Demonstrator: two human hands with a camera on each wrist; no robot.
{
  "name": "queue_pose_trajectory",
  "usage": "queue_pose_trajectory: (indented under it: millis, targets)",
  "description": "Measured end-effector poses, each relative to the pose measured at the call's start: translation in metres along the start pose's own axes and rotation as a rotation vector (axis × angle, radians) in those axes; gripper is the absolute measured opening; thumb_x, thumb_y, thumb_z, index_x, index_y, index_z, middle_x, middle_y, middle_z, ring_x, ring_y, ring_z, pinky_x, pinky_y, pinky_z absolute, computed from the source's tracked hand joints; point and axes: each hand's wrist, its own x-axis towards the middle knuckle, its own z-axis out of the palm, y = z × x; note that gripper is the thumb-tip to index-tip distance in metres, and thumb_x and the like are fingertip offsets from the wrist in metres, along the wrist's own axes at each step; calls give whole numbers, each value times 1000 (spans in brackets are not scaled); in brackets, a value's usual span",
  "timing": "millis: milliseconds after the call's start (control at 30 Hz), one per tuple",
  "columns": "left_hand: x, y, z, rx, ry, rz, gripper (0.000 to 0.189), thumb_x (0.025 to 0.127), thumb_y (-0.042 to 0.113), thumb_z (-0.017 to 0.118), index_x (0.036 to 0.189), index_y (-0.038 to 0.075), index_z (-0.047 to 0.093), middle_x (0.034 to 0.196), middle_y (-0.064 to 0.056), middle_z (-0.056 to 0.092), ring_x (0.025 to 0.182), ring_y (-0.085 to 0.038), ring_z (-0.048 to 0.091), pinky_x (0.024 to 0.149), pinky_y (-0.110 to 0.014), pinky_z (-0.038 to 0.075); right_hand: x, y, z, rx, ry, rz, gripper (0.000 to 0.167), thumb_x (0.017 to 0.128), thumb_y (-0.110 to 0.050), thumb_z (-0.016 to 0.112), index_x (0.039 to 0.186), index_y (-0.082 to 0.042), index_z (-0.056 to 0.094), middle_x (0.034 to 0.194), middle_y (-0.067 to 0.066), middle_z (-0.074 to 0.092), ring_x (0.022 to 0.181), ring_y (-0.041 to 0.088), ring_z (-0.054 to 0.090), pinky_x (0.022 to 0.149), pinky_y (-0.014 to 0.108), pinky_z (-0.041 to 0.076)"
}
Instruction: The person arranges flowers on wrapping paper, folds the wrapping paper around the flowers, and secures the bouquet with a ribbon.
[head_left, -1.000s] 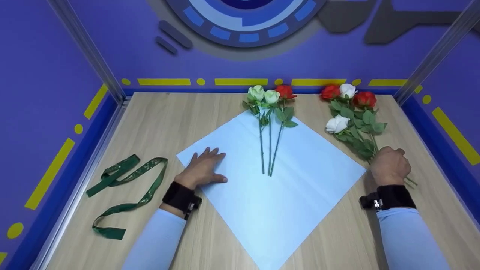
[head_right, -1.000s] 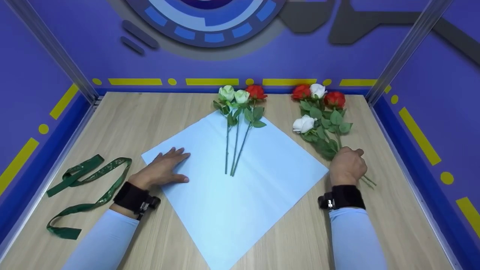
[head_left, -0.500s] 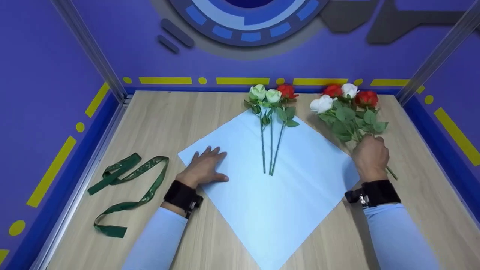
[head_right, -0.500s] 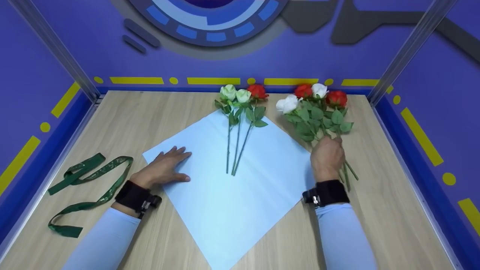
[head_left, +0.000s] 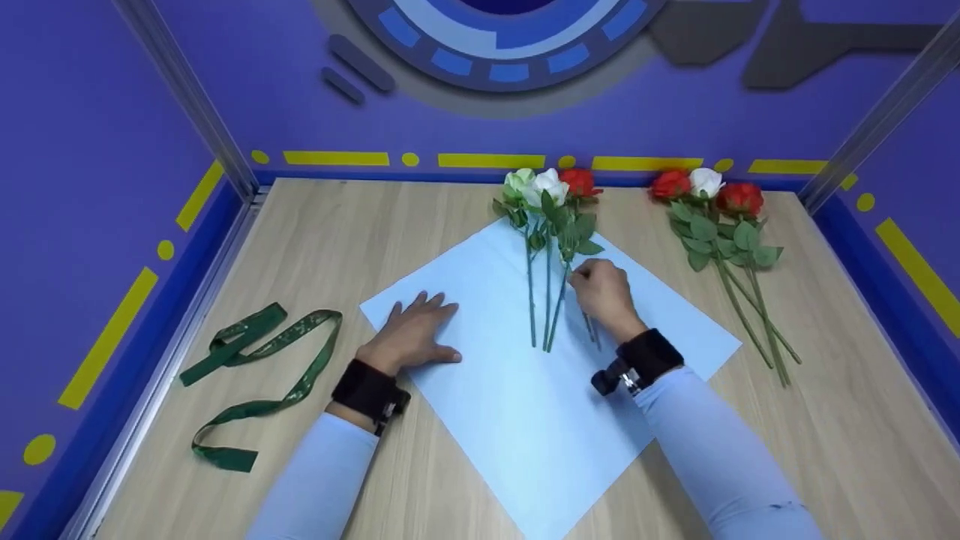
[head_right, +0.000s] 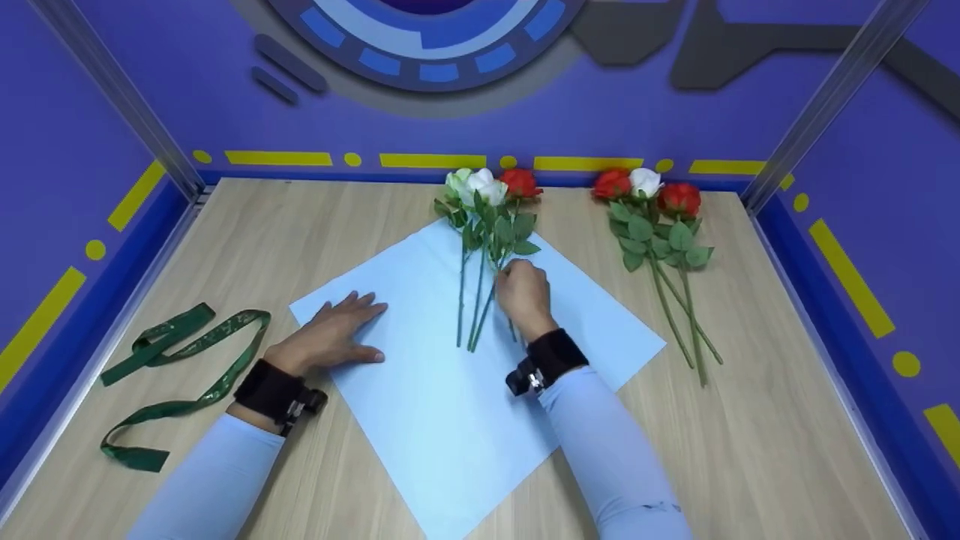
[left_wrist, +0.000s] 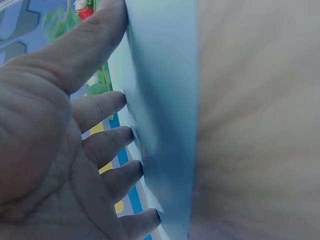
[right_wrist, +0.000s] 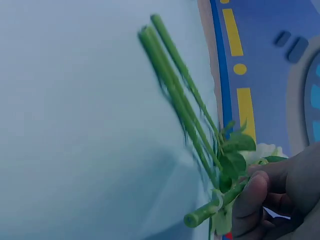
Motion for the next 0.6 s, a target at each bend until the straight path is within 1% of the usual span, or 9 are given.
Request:
queue_pose_trajectory:
  millis: [67,133,233,267,367,433,500,600]
  targets:
    - [0,0,0,-1,4,2,88,90,45,83,162,12,44,172,-17,30,162,-42,17,126,-71,10,5,-11,9,33,-19,3,26,106,-20,61,99,1,75,67,3,62,58,18,59,60,32,47]
    - [0,0,0,-2,3,-4,88,90,45,83,162,13,44,172,-17,30,162,-41,16,126,-70,9,11,-19,16,58,-27,8,28,107,-22,60,100,1,75,62,2,58,53,17,57,57,33,45]
    - [1,1,1,-1,-3,-15,88,90,46,83,162,14,43,172,-15,29,163,-40,15,127,-69,8,19,-25,21,74,-8,15,29,107,-22,60,104,0,77,62,0,59,53,16,58,59,33,46]
    - [1,1,1,-2,-4,-20,89,90,46,83,162,14,43,173,-15,29,163,-39,15,128,-69,8,21,-27,23,82,-5,17,29,108,-22,60,103,0,77,61,0,59,53,16,58,59,33,47]
    - [2,0,1,-6,-8,-27,89,90,46,83,162,14,43,173,-14,28,163,-39,14,128,-68,7,28,-28,30,100,-1,31,33,108,-21,60,84,-2,72,58,0,57,51,16,56,56,32,44]
    - [2,0,1,-9,-8,-28,89,90,46,83,163,14,42,173,-14,28,163,-39,14,128,-68,7,30,-28,35,105,-1,37,36,108,-20,60,76,-4,68,56,0,56,49,16,56,53,32,44]
    - [1,0,1,-9,-5,-28,89,90,46,83,163,14,42,173,-14,28,163,-38,15,128,-68,7,32,-27,41,85,4,46,40,107,-20,61,69,-7,62,55,0,56,48,17,55,52,32,42]
    - [1,-1,1,-9,-3,-27,89,90,46,83,163,14,42,173,-14,28,163,-38,15,128,-68,7,34,-26,48,43,16,52,41,106,-20,63,66,-10,61,55,-1,54,49,17,53,52,32,43]
